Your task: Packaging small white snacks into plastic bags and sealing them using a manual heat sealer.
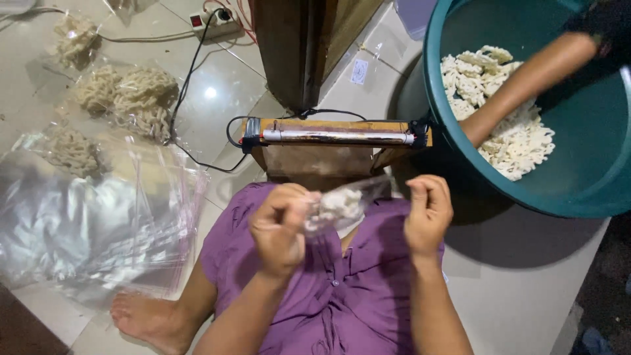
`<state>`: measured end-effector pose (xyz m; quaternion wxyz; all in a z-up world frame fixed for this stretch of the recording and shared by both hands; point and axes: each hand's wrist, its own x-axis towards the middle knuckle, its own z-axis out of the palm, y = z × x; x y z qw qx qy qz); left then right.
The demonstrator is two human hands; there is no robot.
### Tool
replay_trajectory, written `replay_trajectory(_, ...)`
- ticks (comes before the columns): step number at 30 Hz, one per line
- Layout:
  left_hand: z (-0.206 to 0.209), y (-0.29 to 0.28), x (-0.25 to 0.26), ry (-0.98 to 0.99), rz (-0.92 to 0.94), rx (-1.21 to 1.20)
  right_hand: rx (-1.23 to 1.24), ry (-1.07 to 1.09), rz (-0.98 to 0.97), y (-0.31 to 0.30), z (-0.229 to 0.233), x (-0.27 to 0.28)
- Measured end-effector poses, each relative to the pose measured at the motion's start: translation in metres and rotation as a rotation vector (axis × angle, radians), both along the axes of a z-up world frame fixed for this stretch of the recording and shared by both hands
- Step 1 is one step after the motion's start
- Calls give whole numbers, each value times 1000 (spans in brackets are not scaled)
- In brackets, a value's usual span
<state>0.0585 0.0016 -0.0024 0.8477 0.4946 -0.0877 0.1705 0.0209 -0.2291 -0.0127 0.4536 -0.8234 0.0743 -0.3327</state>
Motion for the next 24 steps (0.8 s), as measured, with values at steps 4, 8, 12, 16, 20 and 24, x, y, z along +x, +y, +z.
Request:
replay_trajectory(4, 14, -14, -12, 251, -97, -298, 375, 177, 326, 47, -13, -33)
replay_trajectory(8, 32, -14, -29, 284, -489, -196, 378, 211, 307, 52, -23, -60)
replay_trajectory(12, 21, 34, -34, 563, -669, 419, 330, 389, 579, 44, 11, -66)
replay_trajectory(16, 55, 121, 12, 599, -388, 101, 247, 387, 506, 11, 6, -71)
replay_trajectory(20, 33, 147, 9, 393, -174, -282, -218, 668, 74, -44, -34, -69)
replay_trajectory(24, -55, 154, 9, 365, 54, 532, -493, 1070, -133, -102, -108, -65)
